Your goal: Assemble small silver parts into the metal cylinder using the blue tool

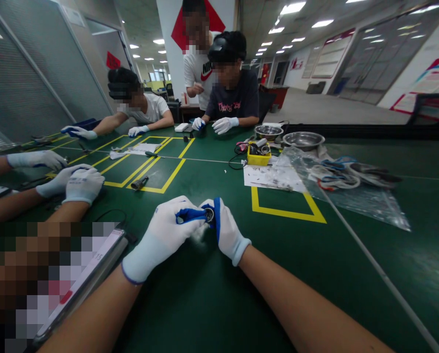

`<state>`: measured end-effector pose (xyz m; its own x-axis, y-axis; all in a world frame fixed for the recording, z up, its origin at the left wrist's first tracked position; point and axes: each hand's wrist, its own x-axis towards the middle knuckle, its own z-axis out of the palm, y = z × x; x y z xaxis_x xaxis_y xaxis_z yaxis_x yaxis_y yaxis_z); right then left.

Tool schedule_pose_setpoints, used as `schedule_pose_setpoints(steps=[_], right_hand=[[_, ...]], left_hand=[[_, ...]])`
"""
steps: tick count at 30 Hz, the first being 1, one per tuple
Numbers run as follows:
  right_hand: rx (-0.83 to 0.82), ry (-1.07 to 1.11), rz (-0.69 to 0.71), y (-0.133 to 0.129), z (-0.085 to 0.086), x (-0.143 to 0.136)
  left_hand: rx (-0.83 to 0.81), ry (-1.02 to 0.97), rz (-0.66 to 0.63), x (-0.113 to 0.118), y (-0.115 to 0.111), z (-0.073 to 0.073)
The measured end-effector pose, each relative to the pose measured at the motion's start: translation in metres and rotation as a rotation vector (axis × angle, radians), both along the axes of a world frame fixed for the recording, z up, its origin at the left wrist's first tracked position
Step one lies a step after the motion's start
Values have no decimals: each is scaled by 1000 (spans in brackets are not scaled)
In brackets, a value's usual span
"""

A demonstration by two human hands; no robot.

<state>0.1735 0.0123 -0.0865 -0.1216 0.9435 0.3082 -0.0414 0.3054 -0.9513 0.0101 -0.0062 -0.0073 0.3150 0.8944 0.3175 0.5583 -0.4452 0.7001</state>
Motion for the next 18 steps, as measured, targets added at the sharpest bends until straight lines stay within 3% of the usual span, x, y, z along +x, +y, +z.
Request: schedule_pose_setpoints(steps=[9,13,18], right_hand=[[142,-156,145,-5,14,5],[178,-223,128,-5,17,5],[248,-300,69,-5,19,3]], left_hand=[[-51,77,38,2,-1,3],[-67,86,44,4,-3,4],[39,351,-1,6,-3,7]])
